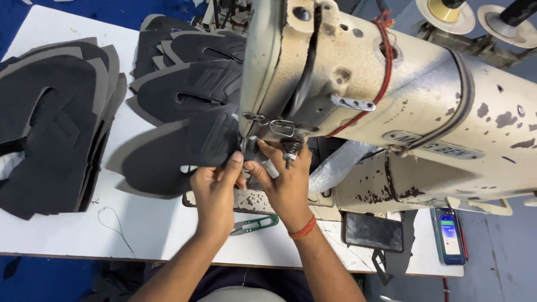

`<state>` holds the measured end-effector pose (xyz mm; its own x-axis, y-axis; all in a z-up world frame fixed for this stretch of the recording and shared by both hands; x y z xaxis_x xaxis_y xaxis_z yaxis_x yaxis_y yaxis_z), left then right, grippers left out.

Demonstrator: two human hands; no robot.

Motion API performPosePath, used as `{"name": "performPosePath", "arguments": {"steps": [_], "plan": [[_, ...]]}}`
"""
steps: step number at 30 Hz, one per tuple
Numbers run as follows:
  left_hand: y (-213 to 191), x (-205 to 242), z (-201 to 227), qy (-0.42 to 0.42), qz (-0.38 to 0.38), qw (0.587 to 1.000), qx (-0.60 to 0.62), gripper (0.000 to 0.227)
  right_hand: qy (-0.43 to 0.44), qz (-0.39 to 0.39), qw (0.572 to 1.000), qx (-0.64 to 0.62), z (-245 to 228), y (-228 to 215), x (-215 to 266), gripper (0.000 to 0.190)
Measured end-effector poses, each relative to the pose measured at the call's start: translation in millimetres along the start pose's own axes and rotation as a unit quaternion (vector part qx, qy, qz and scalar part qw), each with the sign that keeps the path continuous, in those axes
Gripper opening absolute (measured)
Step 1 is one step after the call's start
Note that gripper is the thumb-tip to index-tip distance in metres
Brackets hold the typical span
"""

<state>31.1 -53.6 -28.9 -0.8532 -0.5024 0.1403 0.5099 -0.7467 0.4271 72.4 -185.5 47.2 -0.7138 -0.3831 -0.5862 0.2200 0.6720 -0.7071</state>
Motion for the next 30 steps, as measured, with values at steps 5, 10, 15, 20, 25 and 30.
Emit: {"name": "performPosePath", "arguments": {"steps": [5,10,15,20,25,30], "plan": [[-8.4,-25.0,6.8,-0.014,-0.066,0.998,-0.018,0.023,-0.011,0.008,1.0,0.013,-5.6,-4.4,2.6,0.046],[-13.3,-67.8,7.7,-0.158,-0.223,0.951,-0.147,0.025,-0.09,-0.042,0.995,0.021,-14.9,-20.6,0.1,0.032],[-3.1,-61.1,-5.2,-0.146,-0.194,0.967,-0.07,0.017,-0.118,-0.109,0.986,0.035,-15.9,-24.5,-3.4,0.05],[7.4,-38.5,9.0,-0.035,-0.097,0.991,-0.085,0.019,-0.109,-0.129,0.985,0.035,-7.5,-17.9,2.1,0.056],[12.8,-54.9,7.0,-0.036,-0.124,0.982,-0.135,0.016,-0.118,-0.135,0.98,0.082,-14.7,-19.8,-4.4,0.059],[13.6,-64.0,-2.5,-0.057,-0.093,0.988,-0.109,0.021,-0.089,-0.129,0.987,0.033,-10.4,-21.5,-8.3,0.054]]}}
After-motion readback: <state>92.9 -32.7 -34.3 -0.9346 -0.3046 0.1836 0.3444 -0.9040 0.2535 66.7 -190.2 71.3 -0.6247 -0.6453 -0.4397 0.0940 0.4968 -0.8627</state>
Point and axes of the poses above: each hand's wrist, its own x-axis away from the middle knuckle, its own y-axis out of the palm, z = x × y, the point moved 7 cm from there along -x, towards the middle knuckle
